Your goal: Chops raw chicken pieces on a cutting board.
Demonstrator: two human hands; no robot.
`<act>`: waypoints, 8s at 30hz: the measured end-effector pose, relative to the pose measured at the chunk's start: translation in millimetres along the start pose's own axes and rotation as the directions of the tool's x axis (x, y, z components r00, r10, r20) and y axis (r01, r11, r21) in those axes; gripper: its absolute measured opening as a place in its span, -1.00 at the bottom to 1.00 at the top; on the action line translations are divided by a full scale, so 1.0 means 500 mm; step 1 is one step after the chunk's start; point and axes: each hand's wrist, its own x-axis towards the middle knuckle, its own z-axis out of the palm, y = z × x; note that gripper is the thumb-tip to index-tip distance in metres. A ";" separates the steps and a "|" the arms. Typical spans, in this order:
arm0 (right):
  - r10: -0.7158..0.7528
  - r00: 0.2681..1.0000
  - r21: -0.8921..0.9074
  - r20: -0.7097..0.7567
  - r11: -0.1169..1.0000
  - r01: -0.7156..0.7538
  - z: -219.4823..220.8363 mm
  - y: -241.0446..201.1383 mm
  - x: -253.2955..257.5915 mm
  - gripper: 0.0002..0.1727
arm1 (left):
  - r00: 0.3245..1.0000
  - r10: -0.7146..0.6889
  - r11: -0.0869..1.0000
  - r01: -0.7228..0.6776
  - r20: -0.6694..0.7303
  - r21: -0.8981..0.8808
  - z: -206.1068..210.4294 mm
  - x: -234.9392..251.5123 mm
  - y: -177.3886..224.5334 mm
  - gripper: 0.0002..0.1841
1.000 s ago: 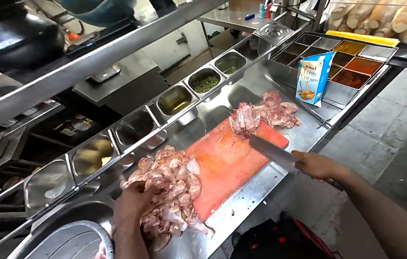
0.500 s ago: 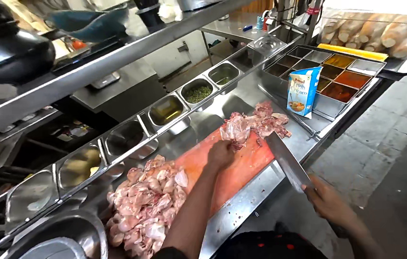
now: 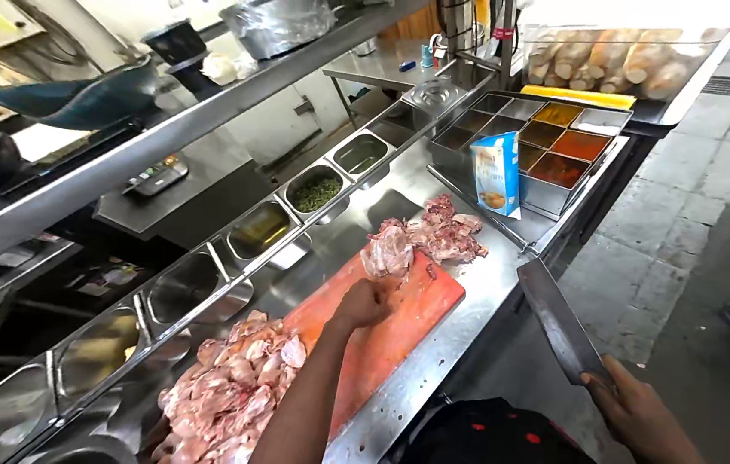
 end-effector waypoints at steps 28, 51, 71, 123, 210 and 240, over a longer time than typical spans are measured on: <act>-0.216 0.924 -0.112 0.315 0.958 0.263 0.023 -0.113 0.078 -0.49 | 0.951 -0.248 0.965 0.258 -0.184 0.036 -0.059 -0.121 0.019 -0.19; -0.199 0.901 -0.318 0.386 0.888 0.332 0.338 -0.531 -0.012 -0.63 | 0.945 -0.122 0.976 0.059 -0.304 -0.210 0.229 -0.314 -0.148 -0.43; -0.185 0.948 -0.516 0.259 0.803 0.297 0.365 -0.598 -0.071 -0.68 | 0.935 -0.275 0.492 -0.065 -0.225 -0.868 0.237 -0.376 -0.133 -0.53; -0.627 0.773 -0.327 -0.101 0.754 0.569 0.271 -0.632 -0.084 -0.76 | 0.830 -0.273 0.863 -0.012 -0.487 -0.504 0.222 -0.381 -0.092 -0.29; -0.475 0.869 -0.115 0.137 0.864 0.490 0.318 -0.521 -0.028 -0.62 | 0.783 -0.286 0.428 -0.411 -0.552 -0.805 0.277 -0.277 -0.147 -0.79; -0.039 0.917 -0.599 0.397 0.746 0.291 0.409 -0.563 -0.012 -0.71 | 0.824 -0.352 0.422 -0.284 -0.444 -0.861 0.256 -0.307 -0.142 -0.85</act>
